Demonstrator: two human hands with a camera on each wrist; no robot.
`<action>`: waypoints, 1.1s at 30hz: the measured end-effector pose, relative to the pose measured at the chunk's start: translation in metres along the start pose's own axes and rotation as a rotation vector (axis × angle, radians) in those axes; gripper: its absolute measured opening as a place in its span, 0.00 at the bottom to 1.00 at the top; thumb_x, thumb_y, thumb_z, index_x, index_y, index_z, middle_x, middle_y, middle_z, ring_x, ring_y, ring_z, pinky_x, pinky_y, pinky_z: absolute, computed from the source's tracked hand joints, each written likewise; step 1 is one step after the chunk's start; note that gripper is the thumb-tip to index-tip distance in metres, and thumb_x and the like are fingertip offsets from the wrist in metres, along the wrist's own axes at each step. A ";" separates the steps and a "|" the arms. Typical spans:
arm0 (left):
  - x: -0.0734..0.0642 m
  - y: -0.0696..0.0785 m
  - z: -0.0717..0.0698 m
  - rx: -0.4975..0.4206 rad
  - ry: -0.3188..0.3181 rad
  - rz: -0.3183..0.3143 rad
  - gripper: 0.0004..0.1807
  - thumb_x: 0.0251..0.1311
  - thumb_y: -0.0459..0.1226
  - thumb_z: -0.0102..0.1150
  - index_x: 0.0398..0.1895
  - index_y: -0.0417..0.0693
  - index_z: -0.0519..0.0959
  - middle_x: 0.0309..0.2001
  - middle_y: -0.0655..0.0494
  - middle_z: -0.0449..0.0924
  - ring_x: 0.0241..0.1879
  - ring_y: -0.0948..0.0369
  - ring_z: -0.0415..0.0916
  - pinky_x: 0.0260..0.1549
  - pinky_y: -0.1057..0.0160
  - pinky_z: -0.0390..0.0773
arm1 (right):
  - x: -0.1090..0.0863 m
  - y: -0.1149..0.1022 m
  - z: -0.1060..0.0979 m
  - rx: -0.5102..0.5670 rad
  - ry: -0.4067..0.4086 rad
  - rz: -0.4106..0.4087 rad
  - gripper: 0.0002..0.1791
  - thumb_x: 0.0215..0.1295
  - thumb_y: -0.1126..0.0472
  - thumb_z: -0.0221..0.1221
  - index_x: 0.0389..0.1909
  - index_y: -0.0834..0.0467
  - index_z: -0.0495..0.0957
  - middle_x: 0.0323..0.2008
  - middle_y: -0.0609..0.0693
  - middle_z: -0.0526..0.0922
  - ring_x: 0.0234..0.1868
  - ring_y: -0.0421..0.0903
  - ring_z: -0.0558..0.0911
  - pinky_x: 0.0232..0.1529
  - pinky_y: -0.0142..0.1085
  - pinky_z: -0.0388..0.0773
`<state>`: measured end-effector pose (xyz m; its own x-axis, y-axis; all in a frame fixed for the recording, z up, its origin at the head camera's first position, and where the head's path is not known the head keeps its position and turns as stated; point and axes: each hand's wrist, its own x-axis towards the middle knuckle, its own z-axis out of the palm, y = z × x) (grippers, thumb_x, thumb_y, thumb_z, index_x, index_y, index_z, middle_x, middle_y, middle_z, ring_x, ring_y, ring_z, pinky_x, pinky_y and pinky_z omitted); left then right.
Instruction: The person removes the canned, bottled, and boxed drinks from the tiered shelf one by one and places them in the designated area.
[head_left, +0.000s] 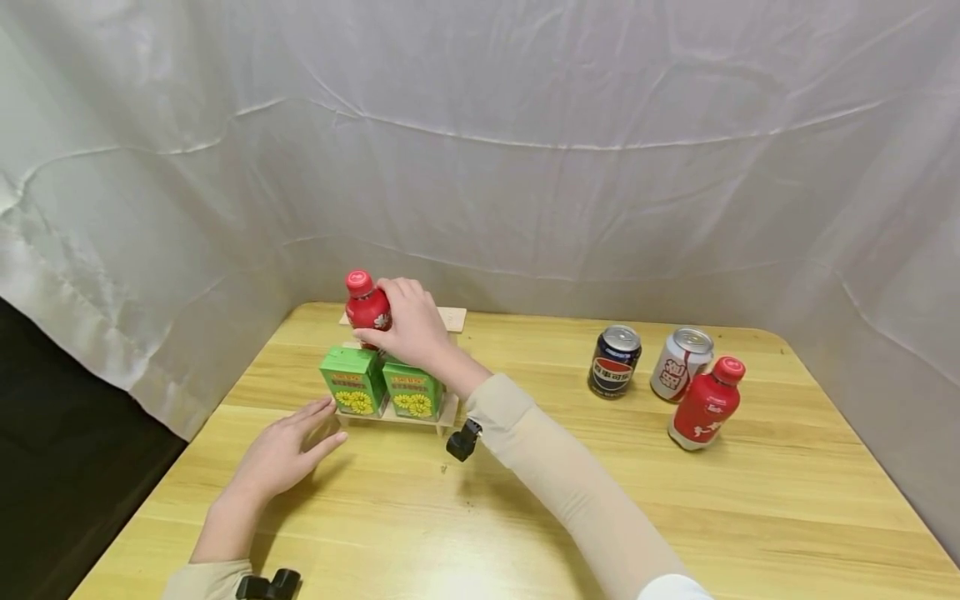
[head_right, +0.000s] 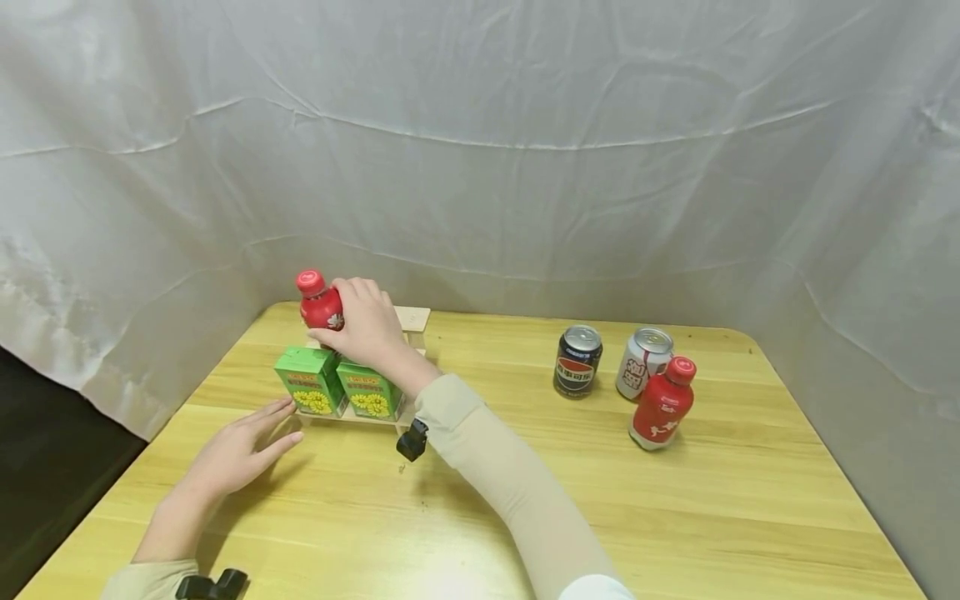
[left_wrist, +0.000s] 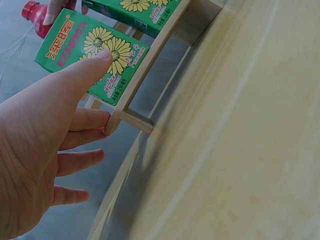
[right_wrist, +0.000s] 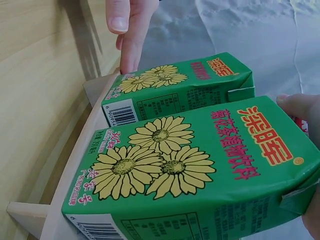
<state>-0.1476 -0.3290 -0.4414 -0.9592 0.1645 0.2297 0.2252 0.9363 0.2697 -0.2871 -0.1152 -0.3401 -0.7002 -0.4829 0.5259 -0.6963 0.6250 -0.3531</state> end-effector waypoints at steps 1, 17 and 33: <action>0.000 0.000 0.000 -0.001 -0.001 0.000 0.35 0.66 0.58 0.52 0.67 0.43 0.71 0.69 0.43 0.69 0.65 0.39 0.69 0.62 0.37 0.69 | -0.001 0.000 -0.001 0.009 0.004 0.006 0.39 0.56 0.38 0.65 0.62 0.56 0.69 0.57 0.50 0.77 0.60 0.47 0.72 0.59 0.41 0.75; -0.001 0.000 0.001 -0.002 -0.002 -0.007 0.35 0.66 0.58 0.52 0.67 0.43 0.71 0.69 0.43 0.68 0.65 0.39 0.69 0.62 0.37 0.68 | -0.018 0.024 -0.015 0.042 0.054 0.055 0.39 0.53 0.37 0.67 0.59 0.56 0.71 0.54 0.49 0.77 0.58 0.47 0.71 0.55 0.42 0.73; 0.001 -0.002 0.003 -0.013 -0.005 -0.002 0.35 0.66 0.58 0.52 0.67 0.43 0.70 0.69 0.43 0.67 0.65 0.39 0.68 0.63 0.37 0.68 | -0.043 0.046 -0.028 0.111 0.145 0.107 0.38 0.50 0.42 0.71 0.57 0.58 0.72 0.49 0.51 0.78 0.53 0.48 0.72 0.56 0.45 0.73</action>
<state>-0.1492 -0.3298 -0.4446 -0.9606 0.1637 0.2247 0.2250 0.9324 0.2828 -0.2846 -0.0485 -0.3578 -0.7464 -0.3195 0.5838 -0.6380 0.5929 -0.4914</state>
